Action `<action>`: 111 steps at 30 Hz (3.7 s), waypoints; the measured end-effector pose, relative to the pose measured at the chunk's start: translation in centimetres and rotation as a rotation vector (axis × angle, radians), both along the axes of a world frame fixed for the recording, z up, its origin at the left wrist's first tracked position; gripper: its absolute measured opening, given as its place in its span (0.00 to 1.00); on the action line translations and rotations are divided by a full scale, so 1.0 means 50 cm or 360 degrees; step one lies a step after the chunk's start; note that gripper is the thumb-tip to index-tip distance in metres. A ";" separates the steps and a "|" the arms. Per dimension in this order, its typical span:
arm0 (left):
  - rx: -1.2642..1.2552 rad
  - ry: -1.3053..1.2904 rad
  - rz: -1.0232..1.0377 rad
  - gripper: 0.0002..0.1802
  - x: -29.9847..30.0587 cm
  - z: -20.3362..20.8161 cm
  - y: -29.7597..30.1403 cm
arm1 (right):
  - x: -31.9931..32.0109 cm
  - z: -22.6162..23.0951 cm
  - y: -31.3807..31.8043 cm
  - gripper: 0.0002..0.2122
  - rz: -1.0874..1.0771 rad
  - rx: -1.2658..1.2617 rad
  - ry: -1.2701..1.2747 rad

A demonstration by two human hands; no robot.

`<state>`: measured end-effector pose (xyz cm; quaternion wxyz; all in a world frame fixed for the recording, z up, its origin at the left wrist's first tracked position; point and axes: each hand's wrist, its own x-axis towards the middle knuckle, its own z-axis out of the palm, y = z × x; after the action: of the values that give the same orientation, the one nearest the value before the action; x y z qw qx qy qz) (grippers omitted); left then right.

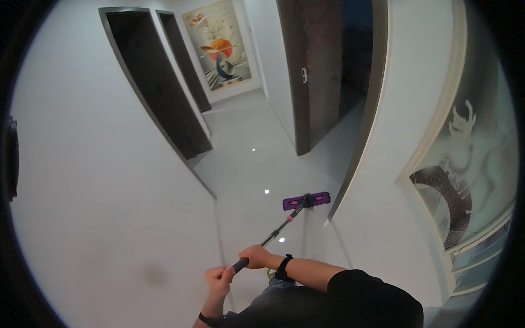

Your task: The recorder is mopping a white tiled floor using a flat mop, moving from a hallway into a bedroom.

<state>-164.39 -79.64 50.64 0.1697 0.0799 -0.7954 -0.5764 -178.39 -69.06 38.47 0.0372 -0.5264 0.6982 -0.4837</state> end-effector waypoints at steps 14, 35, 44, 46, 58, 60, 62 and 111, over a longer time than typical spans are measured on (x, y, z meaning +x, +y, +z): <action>-0.0144 0.0215 -0.1107 0.19 -0.711 0.135 -0.088 | -0.559 0.078 -0.036 0.07 -0.0728 -0.0269 0.0043; -0.0064 0.0145 -0.1547 0.21 -1.566 0.045 0.229 | -1.420 -0.027 0.357 0.09 -0.0695 -0.0037 0.0012; 0.0416 0.0381 -0.1887 0.21 -1.953 0.035 0.247 | -1.752 -0.047 0.369 0.12 -0.0849 -0.0142 0.0067; 0.0442 0.0359 -0.2117 0.17 -2.047 0.029 0.232 | -1.828 -0.050 0.357 0.14 -0.0907 -0.0138 0.0050; 0.0562 0.0436 -0.2281 0.24 -2.602 0.071 0.130 | -2.337 -0.145 0.411 0.11 -0.1348 0.0182 -0.0803; 0.0601 0.0442 -0.2232 0.25 -2.652 0.075 0.130 | -2.432 -0.105 0.487 0.10 -0.1294 0.0149 -0.1183; 0.0637 0.0440 -0.2174 0.26 -2.695 0.061 0.127 | -2.523 0.008 0.546 0.08 -0.1292 0.0047 -0.1301; 0.1125 0.0614 -0.2222 0.24 -3.233 0.095 0.621 | -2.919 -0.283 0.842 0.24 -0.1245 -0.0448 -0.3048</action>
<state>-326.06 -48.59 55.38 -0.1306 -0.4877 -0.3889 -0.7706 -324.34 -26.94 24.33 0.3545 0.3405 0.4358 -0.7540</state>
